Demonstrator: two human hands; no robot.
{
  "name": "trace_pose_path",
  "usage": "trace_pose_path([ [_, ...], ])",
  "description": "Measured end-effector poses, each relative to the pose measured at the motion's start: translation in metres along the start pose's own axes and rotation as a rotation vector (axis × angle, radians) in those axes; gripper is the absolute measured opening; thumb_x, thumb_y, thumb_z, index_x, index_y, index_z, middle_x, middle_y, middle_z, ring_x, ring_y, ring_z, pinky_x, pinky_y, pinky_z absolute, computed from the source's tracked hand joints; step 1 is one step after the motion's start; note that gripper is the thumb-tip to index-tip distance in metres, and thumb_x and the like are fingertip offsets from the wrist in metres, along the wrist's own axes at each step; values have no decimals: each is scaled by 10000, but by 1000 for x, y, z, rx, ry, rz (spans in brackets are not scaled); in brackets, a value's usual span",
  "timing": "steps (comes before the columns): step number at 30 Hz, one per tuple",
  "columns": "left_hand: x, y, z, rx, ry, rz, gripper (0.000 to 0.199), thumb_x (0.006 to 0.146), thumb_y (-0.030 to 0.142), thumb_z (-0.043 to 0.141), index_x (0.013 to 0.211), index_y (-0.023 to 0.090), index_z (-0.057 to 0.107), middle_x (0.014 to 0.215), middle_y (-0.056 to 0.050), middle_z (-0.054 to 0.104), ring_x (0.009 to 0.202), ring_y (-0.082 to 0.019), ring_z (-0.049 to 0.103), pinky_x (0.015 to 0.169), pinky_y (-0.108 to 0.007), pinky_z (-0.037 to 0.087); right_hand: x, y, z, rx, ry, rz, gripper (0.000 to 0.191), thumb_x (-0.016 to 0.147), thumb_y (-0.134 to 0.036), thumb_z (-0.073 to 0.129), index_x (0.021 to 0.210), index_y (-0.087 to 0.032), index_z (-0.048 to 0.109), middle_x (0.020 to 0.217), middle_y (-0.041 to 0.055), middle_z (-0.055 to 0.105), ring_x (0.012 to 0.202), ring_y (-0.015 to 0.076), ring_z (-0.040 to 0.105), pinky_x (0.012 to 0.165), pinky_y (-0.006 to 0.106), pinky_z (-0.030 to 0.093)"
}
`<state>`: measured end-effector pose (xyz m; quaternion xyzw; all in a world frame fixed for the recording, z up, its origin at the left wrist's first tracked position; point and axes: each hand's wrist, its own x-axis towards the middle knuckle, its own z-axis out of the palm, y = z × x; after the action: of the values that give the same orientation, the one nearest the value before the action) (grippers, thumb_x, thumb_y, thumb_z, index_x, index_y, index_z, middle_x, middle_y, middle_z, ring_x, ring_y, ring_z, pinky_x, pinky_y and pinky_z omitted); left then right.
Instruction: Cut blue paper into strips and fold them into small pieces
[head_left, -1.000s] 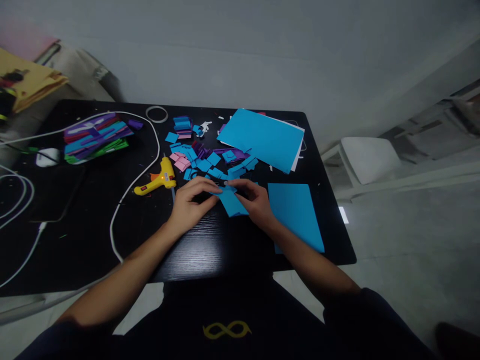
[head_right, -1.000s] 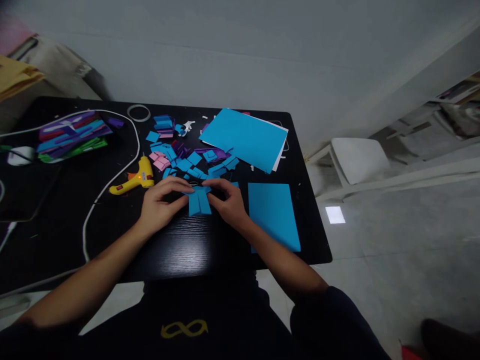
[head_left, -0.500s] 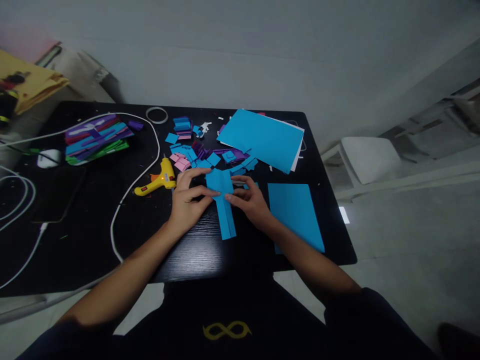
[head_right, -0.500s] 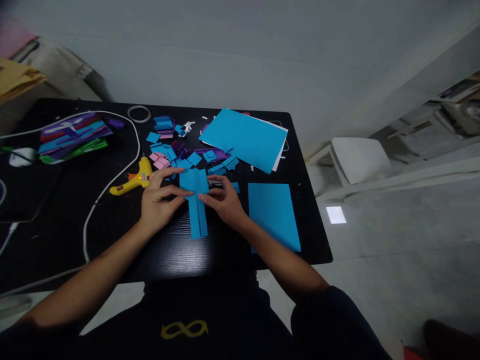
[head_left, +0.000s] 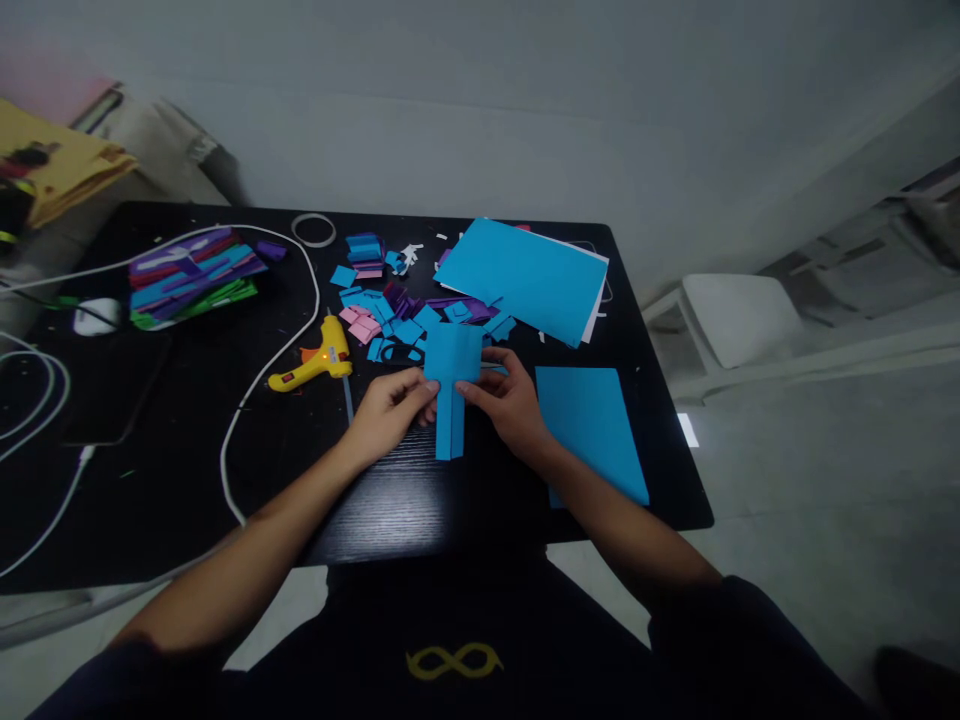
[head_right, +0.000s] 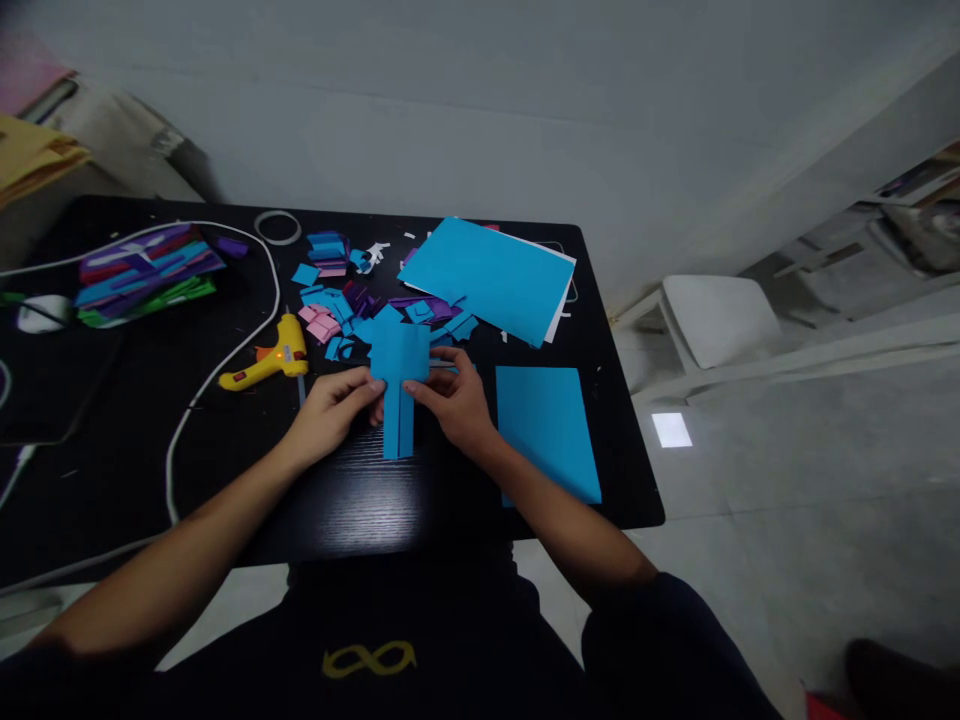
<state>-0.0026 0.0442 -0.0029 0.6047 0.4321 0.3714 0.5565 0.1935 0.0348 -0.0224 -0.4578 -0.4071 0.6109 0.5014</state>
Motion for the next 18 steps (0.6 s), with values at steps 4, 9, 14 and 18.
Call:
trace_pose_path([
  [4, -1, 4, 1, 19, -23, 47, 438, 977, 470, 619, 656, 174, 656, 632, -21, 659, 604, -147, 625, 632, -268, 527, 2, 0, -2, 74, -45, 88, 609, 688, -410, 942, 1138, -251, 562, 848, -14, 768, 852, 229, 777, 881, 439, 636],
  [9, -1, 4, 0, -3, -45, 55, 413, 986, 439, 609, 678, 172, 677, 656, -29, 678, 622, -153, 640, 654, -274, 530, 5, 0, -5, 200, -117, 241, 599, 676, -370, 964, 1135, -228, 606, 906, 17, 785, 860, 225, 779, 887, 435, 634],
  [14, -1, 4, 0, -8, -57, 45, 383, 982, 412, 598, 698, 172, 691, 667, -29, 690, 623, -152, 648, 660, -274, 533, 7, 2, -6, 254, -190, 289, 542, 689, -370, 961, 1092, -219, 632, 887, 20, 788, 844, 227, 776, 846, 427, 640],
  [18, -1, 5, 0, 13, -50, 29, 321, 946, 366, 626, 696, 174, 685, 659, -20, 694, 619, -147, 657, 649, -263, 538, 6, 2, -6, 216, -169, 264, 537, 696, -376, 957, 1090, -218, 628, 889, 22, 787, 835, 225, 774, 846, 426, 639],
])
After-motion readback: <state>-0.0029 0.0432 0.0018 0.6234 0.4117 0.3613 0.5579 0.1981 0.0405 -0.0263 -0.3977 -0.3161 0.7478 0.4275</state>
